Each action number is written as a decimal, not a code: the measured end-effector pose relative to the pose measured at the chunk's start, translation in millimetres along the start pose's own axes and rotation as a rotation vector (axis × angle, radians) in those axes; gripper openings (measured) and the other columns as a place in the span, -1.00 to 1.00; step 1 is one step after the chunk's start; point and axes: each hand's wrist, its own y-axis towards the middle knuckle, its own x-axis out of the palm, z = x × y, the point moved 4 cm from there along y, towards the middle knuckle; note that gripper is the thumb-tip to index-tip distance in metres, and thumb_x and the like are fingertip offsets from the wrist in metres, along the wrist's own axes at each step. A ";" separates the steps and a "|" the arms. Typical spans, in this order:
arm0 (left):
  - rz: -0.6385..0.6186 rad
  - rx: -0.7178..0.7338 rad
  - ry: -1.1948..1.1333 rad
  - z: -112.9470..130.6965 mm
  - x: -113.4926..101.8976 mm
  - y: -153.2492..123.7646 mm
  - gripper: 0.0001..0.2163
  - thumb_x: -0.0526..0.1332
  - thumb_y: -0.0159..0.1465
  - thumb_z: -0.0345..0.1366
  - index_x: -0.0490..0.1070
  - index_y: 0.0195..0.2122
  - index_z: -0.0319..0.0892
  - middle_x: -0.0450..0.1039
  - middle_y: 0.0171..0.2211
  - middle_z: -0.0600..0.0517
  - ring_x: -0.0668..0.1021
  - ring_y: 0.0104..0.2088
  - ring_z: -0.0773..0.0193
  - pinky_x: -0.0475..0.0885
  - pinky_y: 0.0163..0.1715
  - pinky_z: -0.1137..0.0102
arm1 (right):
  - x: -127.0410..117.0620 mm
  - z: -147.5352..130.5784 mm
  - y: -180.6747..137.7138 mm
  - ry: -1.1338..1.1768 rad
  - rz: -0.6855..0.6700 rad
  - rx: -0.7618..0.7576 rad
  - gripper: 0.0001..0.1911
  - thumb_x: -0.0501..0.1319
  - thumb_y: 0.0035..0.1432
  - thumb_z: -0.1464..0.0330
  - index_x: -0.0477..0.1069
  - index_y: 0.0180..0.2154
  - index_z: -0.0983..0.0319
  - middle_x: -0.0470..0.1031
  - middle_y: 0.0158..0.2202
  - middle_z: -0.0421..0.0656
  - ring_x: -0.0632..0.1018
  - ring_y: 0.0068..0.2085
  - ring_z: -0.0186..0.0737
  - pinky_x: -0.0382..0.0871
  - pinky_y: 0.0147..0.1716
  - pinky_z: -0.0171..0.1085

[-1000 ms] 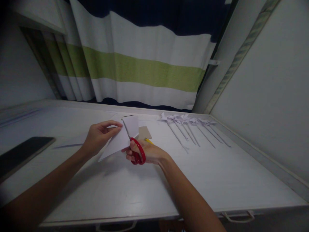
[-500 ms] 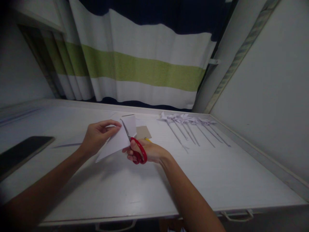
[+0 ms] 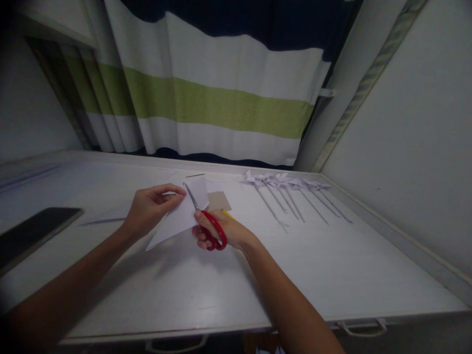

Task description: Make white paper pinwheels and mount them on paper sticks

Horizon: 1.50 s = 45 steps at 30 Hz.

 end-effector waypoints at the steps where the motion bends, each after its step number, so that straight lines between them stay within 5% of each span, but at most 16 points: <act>1: 0.003 0.003 0.004 -0.3 -0.1 0.1 -0.85 0.25 -0.07 -0.31 0.42 -0.48 -0.27 0.39 -0.67 0.09 0.35 -0.71 0.48 0.18 -0.78 0.63 | -0.7 0.8 0.3 -0.026 0.012 -0.003 -0.54 -0.01 0.04 0.03 0.21 -0.53 0.32 0.16 -0.68 -0.29 0.26 -0.66 -0.47 0.03 -0.72 -0.44; 22: -0.076 -0.024 0.014 -8.0 1.1 2.5 -0.83 0.24 -0.04 -0.28 0.39 -0.45 -0.27 0.40 -0.65 0.08 0.35 -0.71 0.46 0.18 -0.76 0.61 | 0.3 2.4 7.1 -0.276 0.088 0.000 -0.41 -0.12 0.02 -0.06 0.20 -0.68 0.30 0.25 -0.79 -0.24 0.36 -0.72 -0.42 0.18 -0.73 -0.44; 26: -0.106 0.025 0.024 -9.4 -0.3 6.0 -0.83 0.23 -0.01 -0.28 0.38 -0.43 -0.26 0.42 -0.57 0.04 0.40 -0.62 0.41 0.26 -0.68 0.58 | -18.7 -4.9 5.3 -0.265 0.294 -0.046 -0.43 -0.15 0.04 -0.06 0.22 -0.60 0.30 0.23 -0.73 -0.26 0.34 -0.70 -0.42 0.16 -0.72 -0.42; 32: -0.070 0.075 0.044 -11.0 -5.6 11.7 -0.86 0.21 0.01 -0.32 0.39 -0.40 -0.26 0.36 -0.55 0.06 0.34 -0.60 0.46 0.21 -0.65 0.59 | -77.4 -9.5 -10.7 -0.999 0.835 0.224 -0.66 0.09 -0.02 0.13 0.30 -0.50 0.31 0.37 -0.55 -0.08 0.40 -0.51 -0.27 0.11 -0.60 -0.34; 35: -0.117 0.071 0.010 -12.8 -5.5 12.9 -0.77 0.19 0.02 -0.34 0.37 -0.26 -0.26 0.34 -0.52 0.07 0.30 -0.61 0.48 0.21 -0.64 0.58 | -89.6 -4.5 -15.0 -1.088 0.912 0.272 -0.79 0.11 -0.01 0.29 0.32 -0.40 0.33 0.42 -0.38 0.07 0.44 -0.35 -0.15 0.14 -0.50 -0.30; 41: -0.213 0.143 -0.003 -14.8 -4.1 14.5 -0.62 0.19 0.01 -0.36 0.31 -0.10 -0.21 0.26 -0.11 -0.05 0.31 -0.50 0.52 0.29 -0.48 0.53 | -96.0 4.5 -20.5 -1.187 0.983 0.375 -0.79 0.10 -0.03 0.43 0.32 -0.30 0.39 0.40 -0.25 0.17 0.44 -0.22 -0.01 0.20 -0.37 -0.25; 45: -0.242 0.149 -0.012 -16.9 -2.6 15.3 -0.62 0.20 0.02 -0.36 0.31 -0.08 -0.20 0.33 -0.20 -0.03 0.32 -0.50 0.49 0.30 -0.47 0.50 | -98.9 7.3 -22.3 -1.183 1.030 0.392 -0.80 0.06 -0.01 0.47 0.32 -0.30 0.42 0.39 -0.24 0.22 0.43 -0.18 0.06 0.21 -0.30 -0.18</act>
